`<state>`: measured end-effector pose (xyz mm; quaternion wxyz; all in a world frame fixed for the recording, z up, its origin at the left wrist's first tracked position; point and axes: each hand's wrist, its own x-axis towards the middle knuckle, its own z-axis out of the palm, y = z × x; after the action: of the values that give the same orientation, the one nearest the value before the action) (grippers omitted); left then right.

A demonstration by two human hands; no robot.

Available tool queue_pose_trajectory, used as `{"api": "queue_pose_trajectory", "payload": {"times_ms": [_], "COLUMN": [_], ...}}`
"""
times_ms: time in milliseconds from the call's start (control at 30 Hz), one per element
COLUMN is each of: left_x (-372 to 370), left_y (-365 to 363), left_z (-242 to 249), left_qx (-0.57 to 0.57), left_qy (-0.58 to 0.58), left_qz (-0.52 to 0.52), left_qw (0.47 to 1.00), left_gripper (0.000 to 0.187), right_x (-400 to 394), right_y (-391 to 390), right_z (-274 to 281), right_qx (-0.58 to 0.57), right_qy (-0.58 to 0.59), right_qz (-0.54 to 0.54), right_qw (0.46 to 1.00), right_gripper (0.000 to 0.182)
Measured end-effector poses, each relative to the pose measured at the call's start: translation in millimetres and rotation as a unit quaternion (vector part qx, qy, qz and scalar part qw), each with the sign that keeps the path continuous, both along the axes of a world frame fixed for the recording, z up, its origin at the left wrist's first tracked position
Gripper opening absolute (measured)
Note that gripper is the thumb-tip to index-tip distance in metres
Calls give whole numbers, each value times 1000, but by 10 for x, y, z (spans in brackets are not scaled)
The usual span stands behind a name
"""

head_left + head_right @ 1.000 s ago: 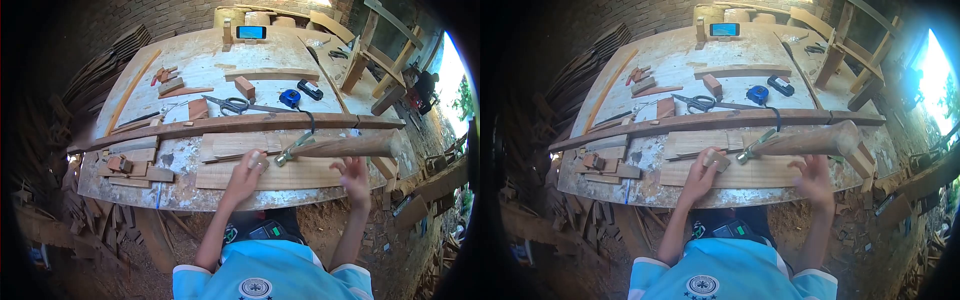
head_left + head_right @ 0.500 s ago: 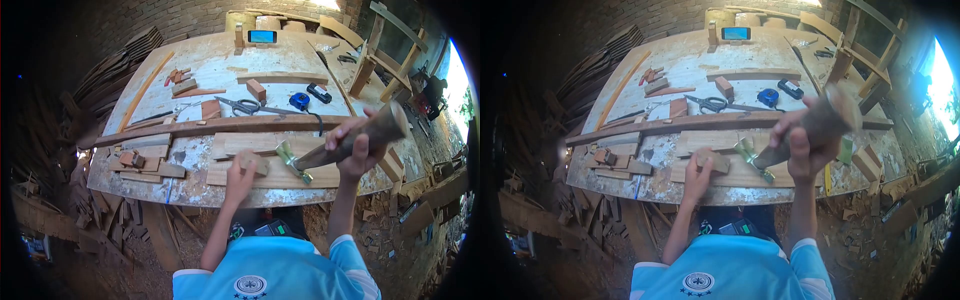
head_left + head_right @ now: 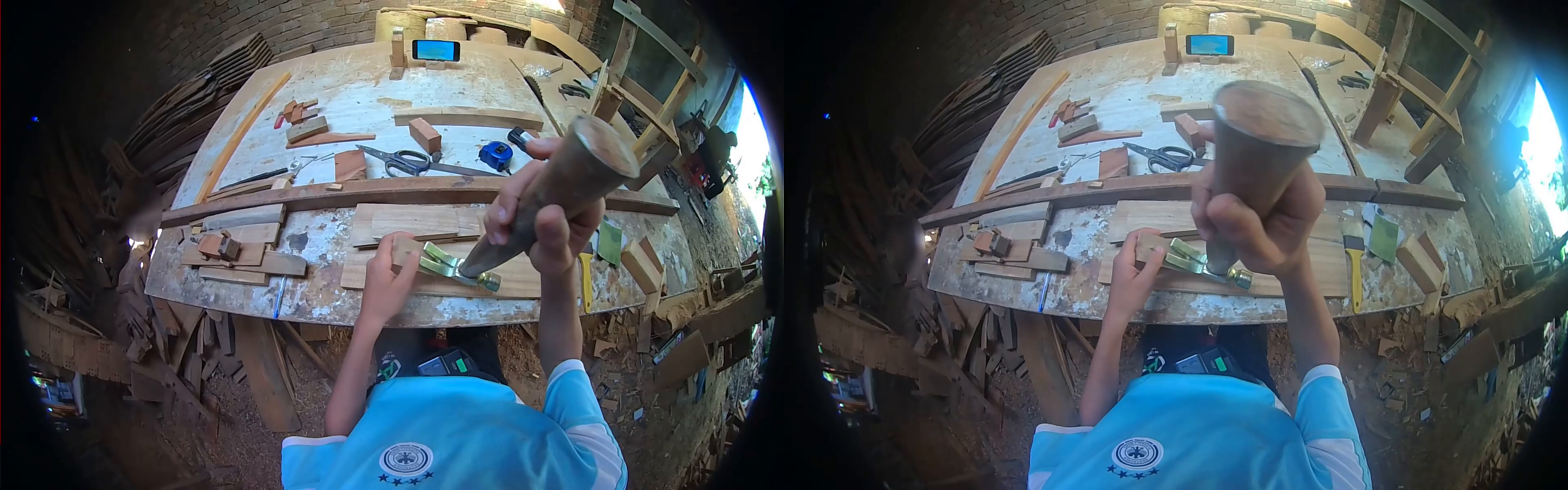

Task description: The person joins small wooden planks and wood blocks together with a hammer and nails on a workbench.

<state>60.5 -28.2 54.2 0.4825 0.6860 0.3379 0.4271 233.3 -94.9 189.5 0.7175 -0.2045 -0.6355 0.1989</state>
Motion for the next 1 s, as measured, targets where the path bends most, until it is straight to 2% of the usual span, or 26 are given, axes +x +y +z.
{"api": "queue_pose_trajectory", "payload": {"times_ms": [33, 133, 167, 267, 400, 533, 667, 833, 1000], "left_x": [0, -120, -146, -99, 29, 107, 154, 184, 220], "left_y": [44, 174, 213, 231, 268, 245, 215, 113, -72], "left_z": [-95, -197, -197, -171, 1, 265, 279, 387, 422], "left_qx": [8, -60, -117, -84, -27, 120, 128, -1, -11], "left_qy": [-23, 55, 73, 191, 267, 363, 281, 283, 290], "left_qz": [11, -9, -44, -75, -122, -129, -133, -136, -78], "left_qw": [1000, 997, 989, 975, 956, 915, 942, 949, 954], "left_gripper": [28, 31, 35, 35, 42, 48, 48, 50, 53], "right_x": [49, 221, 289, 537, 700, 852, 1072, 1196, 1330], "right_y": [-3, 55, 26, 110, 143, 267, 328, 313, 383], "right_z": [-8, -88, -75, -181, -22, -70, -127, -163, -204], "right_qx": [5, 43, 5, -9, -111, -97, -96, -105, -105], "right_qy": [4, 72, 30, 37, 65, 154, 180, 216, 227], "right_qz": [15, 62, 12, 1, -58, -49, -77, -73, -48], "right_qw": [1000, 995, 999, 999, 990, 982, 976, 968, 967], "right_gripper": [57, 44, 46, 33, 24, 19, 10, 9, 13]}}
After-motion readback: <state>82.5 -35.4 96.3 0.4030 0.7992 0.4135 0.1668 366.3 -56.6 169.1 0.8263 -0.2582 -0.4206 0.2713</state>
